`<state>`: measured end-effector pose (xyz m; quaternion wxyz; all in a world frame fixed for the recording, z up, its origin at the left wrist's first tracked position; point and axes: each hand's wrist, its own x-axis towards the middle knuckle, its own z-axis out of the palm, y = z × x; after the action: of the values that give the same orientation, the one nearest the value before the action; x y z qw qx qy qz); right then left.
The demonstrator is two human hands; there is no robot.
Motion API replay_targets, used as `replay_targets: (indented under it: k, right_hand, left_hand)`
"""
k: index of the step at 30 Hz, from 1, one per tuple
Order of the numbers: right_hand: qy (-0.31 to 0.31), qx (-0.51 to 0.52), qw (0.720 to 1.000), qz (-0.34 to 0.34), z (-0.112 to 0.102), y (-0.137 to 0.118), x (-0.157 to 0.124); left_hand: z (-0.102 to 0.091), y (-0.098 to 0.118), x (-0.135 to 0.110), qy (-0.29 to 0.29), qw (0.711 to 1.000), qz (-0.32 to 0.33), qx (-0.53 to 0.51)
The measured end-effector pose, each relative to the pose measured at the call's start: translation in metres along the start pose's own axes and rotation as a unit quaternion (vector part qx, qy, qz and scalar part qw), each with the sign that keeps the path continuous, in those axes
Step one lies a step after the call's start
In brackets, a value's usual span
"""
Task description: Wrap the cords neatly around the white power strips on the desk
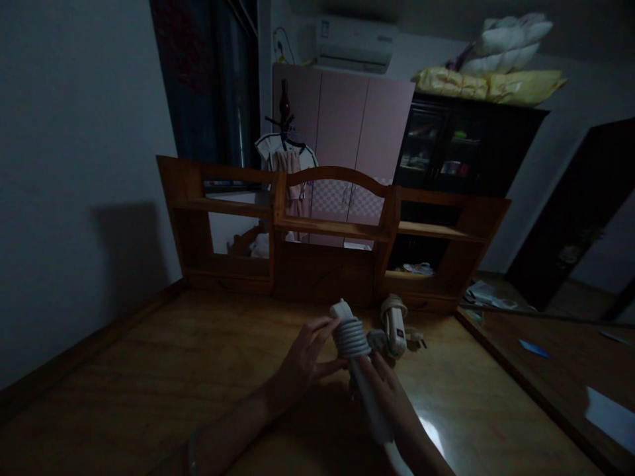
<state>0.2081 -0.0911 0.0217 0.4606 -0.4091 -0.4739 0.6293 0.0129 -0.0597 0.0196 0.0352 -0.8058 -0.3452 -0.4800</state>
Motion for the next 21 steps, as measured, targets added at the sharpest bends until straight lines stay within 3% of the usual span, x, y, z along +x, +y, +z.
replay_targets:
  k: [3,6,12,16,21]
  right_hand:
    - [-0.013,0.065,0.997,0.045,0.0,-0.004,-0.003]
    - [-0.07,0.157,0.981,0.087,-0.001,-0.011,-0.008]
    - [-0.215,0.327,0.919,0.05,-0.003,-0.023,-0.025]
    - [-0.262,0.358,0.896,0.034,-0.001,-0.025,-0.035]
    - [-0.276,0.347,0.895,0.048,0.0,-0.015,-0.033]
  left_hand:
    - [0.002,-0.004,-0.001,0.003,1.0,0.003,0.007]
    - [0.003,-0.007,-0.001,0.017,1.0,0.012,0.02]
    - [0.001,-0.01,0.001,0.015,1.0,-0.007,0.019]
    - [0.002,-0.012,-0.003,0.004,1.0,0.0,0.007]
    - [0.005,-0.01,-0.01,-0.032,0.997,0.064,0.006]
